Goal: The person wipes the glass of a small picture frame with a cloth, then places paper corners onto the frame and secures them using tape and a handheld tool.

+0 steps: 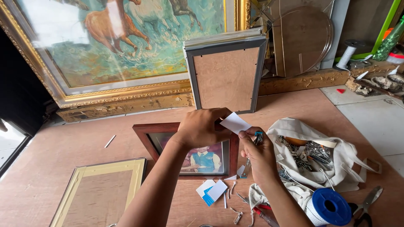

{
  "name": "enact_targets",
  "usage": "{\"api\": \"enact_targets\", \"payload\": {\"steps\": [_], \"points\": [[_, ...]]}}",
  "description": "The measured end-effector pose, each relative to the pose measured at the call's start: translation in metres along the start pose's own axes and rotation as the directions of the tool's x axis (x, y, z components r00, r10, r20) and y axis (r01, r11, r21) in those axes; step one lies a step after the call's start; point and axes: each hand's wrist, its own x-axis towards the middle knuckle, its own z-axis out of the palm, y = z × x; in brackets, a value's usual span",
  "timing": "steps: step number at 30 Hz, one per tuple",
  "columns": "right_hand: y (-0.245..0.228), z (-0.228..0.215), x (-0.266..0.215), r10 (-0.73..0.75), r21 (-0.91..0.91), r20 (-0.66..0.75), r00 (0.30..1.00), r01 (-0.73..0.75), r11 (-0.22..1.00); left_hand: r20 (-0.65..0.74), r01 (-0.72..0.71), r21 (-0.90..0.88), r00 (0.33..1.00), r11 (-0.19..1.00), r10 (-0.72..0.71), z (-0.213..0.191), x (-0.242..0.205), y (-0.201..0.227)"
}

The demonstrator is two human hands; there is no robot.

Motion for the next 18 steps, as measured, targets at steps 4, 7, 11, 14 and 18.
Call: {"api": "enact_targets", "payload": {"steps": [4, 7, 11, 14, 18], "points": [[0.026, -0.014, 0.008, -0.013, -0.007, -0.02, 1.0, 0.013, 1.0, -0.027, 0.003, 0.089, 1.0, 0.996, 0.0, 0.008, 0.004, -0.003], [0.029, -0.02, 0.009, -0.034, -0.059, -0.046, 0.998, 0.031, 0.998, -0.037, 0.032, 0.074, 0.999, 0.997, -0.03, 0.006, 0.001, 0.0], [0.017, -0.018, 0.003, -0.173, -0.228, -0.017, 0.985, 0.164, 0.96, -0.055, 0.054, 0.027, 0.997, 0.998, -0.052, 0.003, -0.002, 0.004], [0.017, -0.019, -0.001, -0.212, -0.261, -0.012, 0.977, 0.201, 0.944, -0.065, 0.061, 0.022, 0.996, 0.998, -0.059, 0.004, -0.005, 0.004], [0.032, -0.028, 0.001, -0.29, -0.331, 0.013, 0.957, 0.278, 0.902, -0.083, 0.05, 0.025, 0.995, 0.998, -0.048, 0.004, -0.006, 0.004]]}}
